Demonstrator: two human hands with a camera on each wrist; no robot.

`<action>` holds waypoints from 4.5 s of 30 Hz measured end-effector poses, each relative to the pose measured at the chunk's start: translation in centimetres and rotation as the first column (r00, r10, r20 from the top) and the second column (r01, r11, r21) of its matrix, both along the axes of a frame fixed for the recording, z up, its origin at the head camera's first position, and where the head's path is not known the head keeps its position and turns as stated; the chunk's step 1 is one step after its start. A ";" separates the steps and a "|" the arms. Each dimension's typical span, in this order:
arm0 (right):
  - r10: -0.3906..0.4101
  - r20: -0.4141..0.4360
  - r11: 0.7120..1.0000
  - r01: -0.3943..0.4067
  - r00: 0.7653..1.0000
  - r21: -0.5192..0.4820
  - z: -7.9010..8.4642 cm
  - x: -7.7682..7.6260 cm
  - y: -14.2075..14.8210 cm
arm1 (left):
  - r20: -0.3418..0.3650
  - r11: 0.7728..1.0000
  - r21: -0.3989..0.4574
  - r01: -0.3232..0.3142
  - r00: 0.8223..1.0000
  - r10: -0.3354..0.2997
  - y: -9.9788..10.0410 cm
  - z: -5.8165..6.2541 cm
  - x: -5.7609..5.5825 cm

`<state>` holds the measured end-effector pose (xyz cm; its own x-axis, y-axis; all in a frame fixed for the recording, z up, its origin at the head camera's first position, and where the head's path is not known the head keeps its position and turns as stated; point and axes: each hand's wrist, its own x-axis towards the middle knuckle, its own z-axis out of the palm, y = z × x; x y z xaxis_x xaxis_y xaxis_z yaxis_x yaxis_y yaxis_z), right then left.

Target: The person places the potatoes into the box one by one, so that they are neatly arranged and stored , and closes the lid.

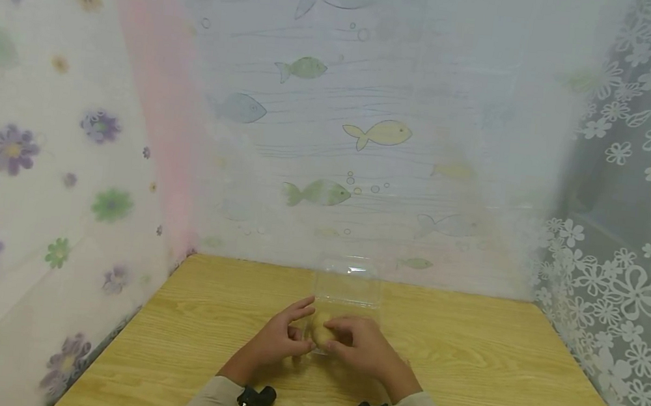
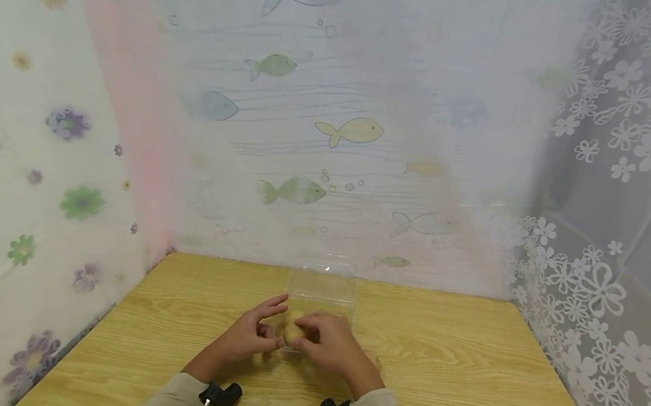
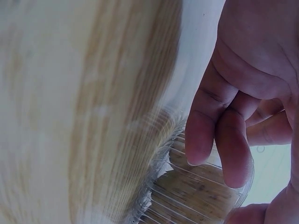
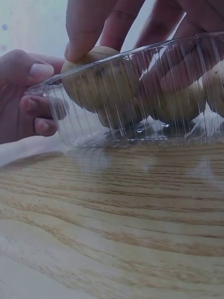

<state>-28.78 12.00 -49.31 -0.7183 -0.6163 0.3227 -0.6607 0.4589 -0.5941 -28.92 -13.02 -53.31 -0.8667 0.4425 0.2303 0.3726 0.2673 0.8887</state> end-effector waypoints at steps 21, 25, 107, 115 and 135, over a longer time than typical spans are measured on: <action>-0.033 -0.004 0.999 0.033 0.999 -0.009 -0.4 0.0 -0.1 | 0.015 1.000 0.016 -0.015 1.000 0.015 0.1 0.2 0.0; -0.052 0.010 0.999 0.052 0.999 0.000 -0.5 -0.1 -0.2 | 0.014 1.000 0.015 -0.015 1.000 0.014 0.1 0.1 -0.1; -0.113 -0.094 0.990 0.120 0.989 0.075 2.4 -0.2 2.2 | 0.019 1.000 0.019 0.008 1.000 -0.008 -0.1 -0.2 -0.1; -0.138 -0.090 0.989 0.142 0.986 0.044 2.7 0.2 4.5 | 0.007 1.000 0.014 0.004 1.000 -0.004 0.0 -0.2 0.0; -0.167 -0.019 0.985 0.167 0.986 -0.034 1.7 1.2 10.4 | 0.018 1.000 0.021 0.000 1.000 0.000 0.2 -0.3 0.5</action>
